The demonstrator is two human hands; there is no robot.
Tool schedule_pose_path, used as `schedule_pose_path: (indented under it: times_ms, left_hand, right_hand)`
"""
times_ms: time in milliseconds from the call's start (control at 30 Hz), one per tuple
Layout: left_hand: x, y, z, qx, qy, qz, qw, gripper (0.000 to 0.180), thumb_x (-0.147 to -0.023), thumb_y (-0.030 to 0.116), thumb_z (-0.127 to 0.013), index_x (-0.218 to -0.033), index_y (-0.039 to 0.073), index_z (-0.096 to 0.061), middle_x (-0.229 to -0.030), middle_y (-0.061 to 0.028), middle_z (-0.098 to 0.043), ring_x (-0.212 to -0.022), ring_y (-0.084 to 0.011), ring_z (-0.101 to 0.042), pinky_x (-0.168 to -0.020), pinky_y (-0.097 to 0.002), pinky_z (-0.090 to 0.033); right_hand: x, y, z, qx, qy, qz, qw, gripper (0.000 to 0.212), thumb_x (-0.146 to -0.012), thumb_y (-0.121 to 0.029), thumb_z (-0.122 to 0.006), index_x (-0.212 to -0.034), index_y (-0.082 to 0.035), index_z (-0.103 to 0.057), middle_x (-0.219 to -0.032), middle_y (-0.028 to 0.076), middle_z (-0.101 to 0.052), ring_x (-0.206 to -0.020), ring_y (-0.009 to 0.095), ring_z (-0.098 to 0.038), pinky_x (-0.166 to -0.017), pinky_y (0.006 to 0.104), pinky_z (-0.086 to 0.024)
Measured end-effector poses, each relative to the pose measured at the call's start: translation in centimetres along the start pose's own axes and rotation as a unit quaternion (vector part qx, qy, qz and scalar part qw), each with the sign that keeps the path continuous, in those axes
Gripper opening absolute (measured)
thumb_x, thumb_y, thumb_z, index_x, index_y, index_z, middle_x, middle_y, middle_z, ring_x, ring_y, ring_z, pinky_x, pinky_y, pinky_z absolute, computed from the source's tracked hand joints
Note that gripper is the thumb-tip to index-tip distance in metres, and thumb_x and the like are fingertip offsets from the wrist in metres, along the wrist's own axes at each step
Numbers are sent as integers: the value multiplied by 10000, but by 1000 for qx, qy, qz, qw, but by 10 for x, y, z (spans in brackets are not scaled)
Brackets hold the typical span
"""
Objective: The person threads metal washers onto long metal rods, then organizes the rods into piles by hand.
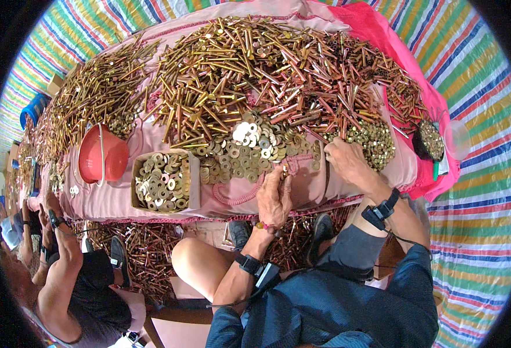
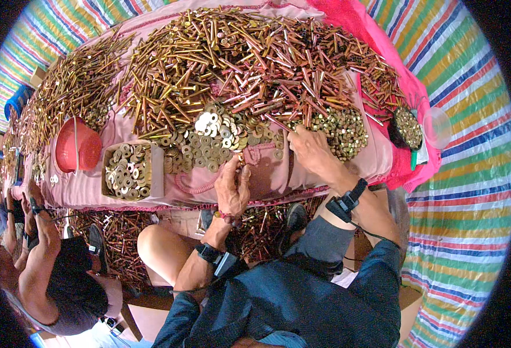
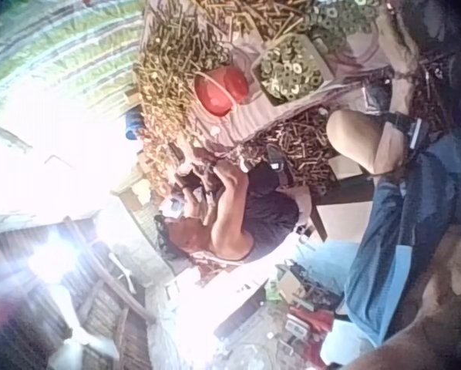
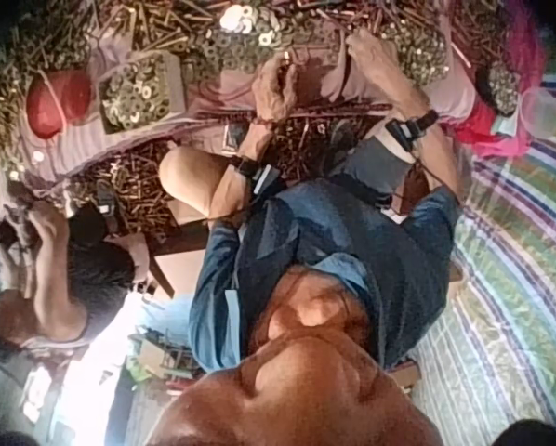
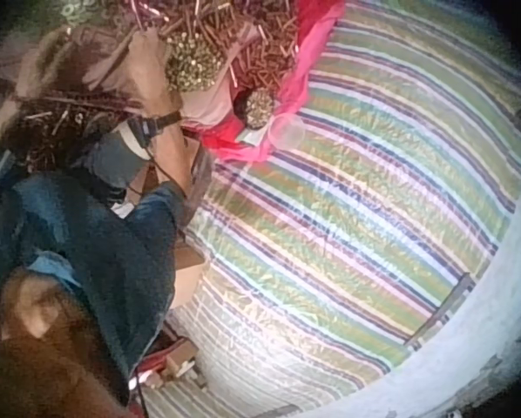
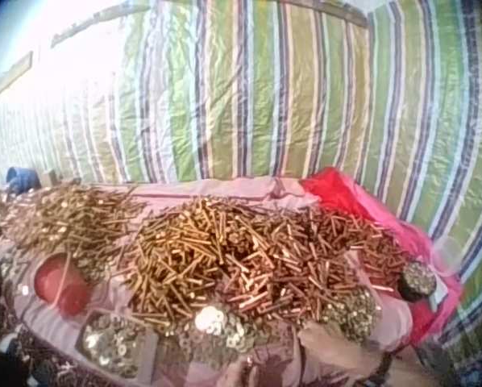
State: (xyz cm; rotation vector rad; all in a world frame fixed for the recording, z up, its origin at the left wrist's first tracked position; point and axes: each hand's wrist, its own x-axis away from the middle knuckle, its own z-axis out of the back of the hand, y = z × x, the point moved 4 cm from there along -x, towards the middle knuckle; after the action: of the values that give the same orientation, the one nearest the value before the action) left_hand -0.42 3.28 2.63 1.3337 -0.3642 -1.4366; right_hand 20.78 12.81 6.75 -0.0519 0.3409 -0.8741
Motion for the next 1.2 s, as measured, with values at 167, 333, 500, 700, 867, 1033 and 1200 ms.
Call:
schedule_pose_path:
  times_ms: [167, 333, 500, 700, 867, 1033, 1200]
  left_hand:
    - [5, -6, -3, 52, -50, 68, 995, 307, -934, 61, -641, -1232, 43, -567, -948, -181, -647, -808, -354, -642, -697, -424, -516]
    - [4, -5, -5, 44, -25, 17, 999, 324, -934, 62, -662, -1242, 26, -570, -918, -161, -676, -818, -272, -692, -676, -386, -535]
    - [2, -1, -3, 46, -29, 7, 998, 379, -900, -19, -614, -1273, 31, -563, -975, -190, -681, -844, -348, -688, -724, -412, -545]
    - [8, -9, -5, 62, -24, 18, 998, 419, -883, -35, -605, -1294, 29, -551, -1008, -204, -681, -888, -361, -687, -746, -419, -546]
    - [9, -10, -6, 58, -33, 32, 997, 416, -874, -41, -624, -1280, 28, -559, -1024, -197, -683, -892, -362, -686, -749, -421, -547]
    - [7, -10, -8, 66, -20, 13, 998, 395, -878, -35, -638, -1262, 26, -566, -1002, -196, -678, -872, -371, -679, -731, -424, -541]
    - [7, -8, -5, 56, -37, 8, 998, 393, -876, -40, -636, -1258, 18, -562, -971, -201, -661, -853, -381, -667, -707, -424, -529]
  right_hand:
    - [-5, -11, -6, -449, -99, -270, 846, 181, -918, -104, -667, -1031, 24, -608, -927, 130, -688, -797, 208, -697, -662, 352, -571]
    - [-20, -57, 3, -586, -102, -218, 774, 244, -934, -138, -666, -1109, 28, -625, -883, 90, -690, -750, 146, -679, -669, 276, -557]
    - [-27, -76, -9, -638, -113, -176, 741, 233, -952, -124, -634, -1123, 33, -629, -884, 91, -691, -753, 143, -677, -670, 276, -559]
    - [-20, -90, -2, -546, -115, -235, 796, 321, -960, -128, -632, -1235, 37, -625, -839, 64, -699, -724, 93, -656, -649, 237, -537]
    - [-19, -90, -13, -549, -42, -191, 813, 338, -962, -139, -655, -1272, -6, -629, -828, 33, -656, -664, 53, -583, -553, 199, -482]
    - [-18, -82, -9, -541, -40, -196, 817, 279, -972, -152, -652, -1204, 0, -673, -862, 4, -619, -667, 55, -582, -597, 208, -473]
    - [-28, -88, 6, -392, -18, -49, 919, 295, -951, -132, -660, -1198, 30, -662, -998, 70, -613, -778, 122, -601, -674, 259, -493]
